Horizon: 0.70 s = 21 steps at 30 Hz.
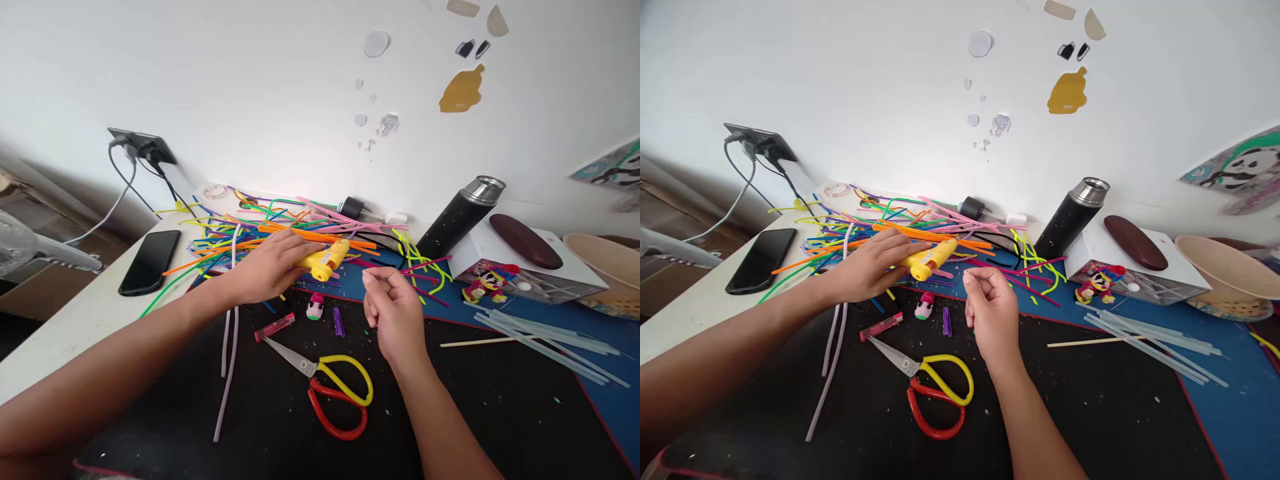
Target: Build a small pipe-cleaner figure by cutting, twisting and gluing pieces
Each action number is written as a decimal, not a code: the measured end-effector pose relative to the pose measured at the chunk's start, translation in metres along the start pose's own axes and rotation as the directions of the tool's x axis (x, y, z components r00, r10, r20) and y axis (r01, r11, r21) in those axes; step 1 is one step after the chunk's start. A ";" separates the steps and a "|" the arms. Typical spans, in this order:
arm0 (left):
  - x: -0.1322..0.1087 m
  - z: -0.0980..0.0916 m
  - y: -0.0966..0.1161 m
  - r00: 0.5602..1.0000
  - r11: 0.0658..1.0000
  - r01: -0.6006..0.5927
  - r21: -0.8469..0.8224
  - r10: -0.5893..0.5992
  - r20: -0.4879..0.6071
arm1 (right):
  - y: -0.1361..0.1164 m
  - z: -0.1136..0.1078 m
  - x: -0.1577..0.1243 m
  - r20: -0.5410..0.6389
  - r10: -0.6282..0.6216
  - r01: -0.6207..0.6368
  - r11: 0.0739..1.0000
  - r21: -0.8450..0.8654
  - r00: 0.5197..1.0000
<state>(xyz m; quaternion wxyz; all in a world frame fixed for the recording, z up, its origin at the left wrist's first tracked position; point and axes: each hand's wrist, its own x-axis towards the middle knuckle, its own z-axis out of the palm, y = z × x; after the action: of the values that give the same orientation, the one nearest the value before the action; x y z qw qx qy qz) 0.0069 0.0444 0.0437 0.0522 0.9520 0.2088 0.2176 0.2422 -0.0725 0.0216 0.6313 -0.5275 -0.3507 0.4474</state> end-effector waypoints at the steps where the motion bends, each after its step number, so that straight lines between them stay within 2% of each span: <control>1: 0.008 0.002 -0.001 0.999 1.000 -0.028 -0.004 0.028 0.029 | -0.001 -0.001 0.001 -0.018 -0.020 0.020 1.000 0.009 1.000; 7: 0.050 0.024 -0.001 0.976 0.988 -0.153 -0.026 0.155 0.154 | -0.007 -0.005 0.002 -0.123 -0.136 0.147 0.985 0.088 0.983; 11: 0.071 0.048 0.004 0.951 0.974 -0.225 0.022 0.214 0.224 | -0.006 -0.003 0.000 -0.064 -0.138 0.144 0.986 0.090 0.988; 15: 0.080 0.065 0.004 0.930 0.968 -0.251 0.023 0.234 0.284 | -0.004 -0.001 -0.003 -0.016 -0.117 0.118 0.991 0.062 0.993; 18: 0.074 0.057 0.003 0.940 0.971 -0.232 -0.052 0.238 0.245 | -0.006 0.000 -0.005 0.004 -0.099 0.099 0.993 0.063 0.995; 21: 0.054 0.035 0.005 0.988 0.985 -0.111 -0.130 0.123 0.089 | -0.010 0.003 -0.006 0.037 -0.072 0.071 0.997 0.030 0.997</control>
<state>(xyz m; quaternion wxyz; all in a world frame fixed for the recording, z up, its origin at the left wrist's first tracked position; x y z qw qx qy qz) 0.0684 0.0625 0.0345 0.1088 0.9669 0.1359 0.1865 0.2394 -0.0780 0.0319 0.6477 -0.4968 -0.3750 0.4394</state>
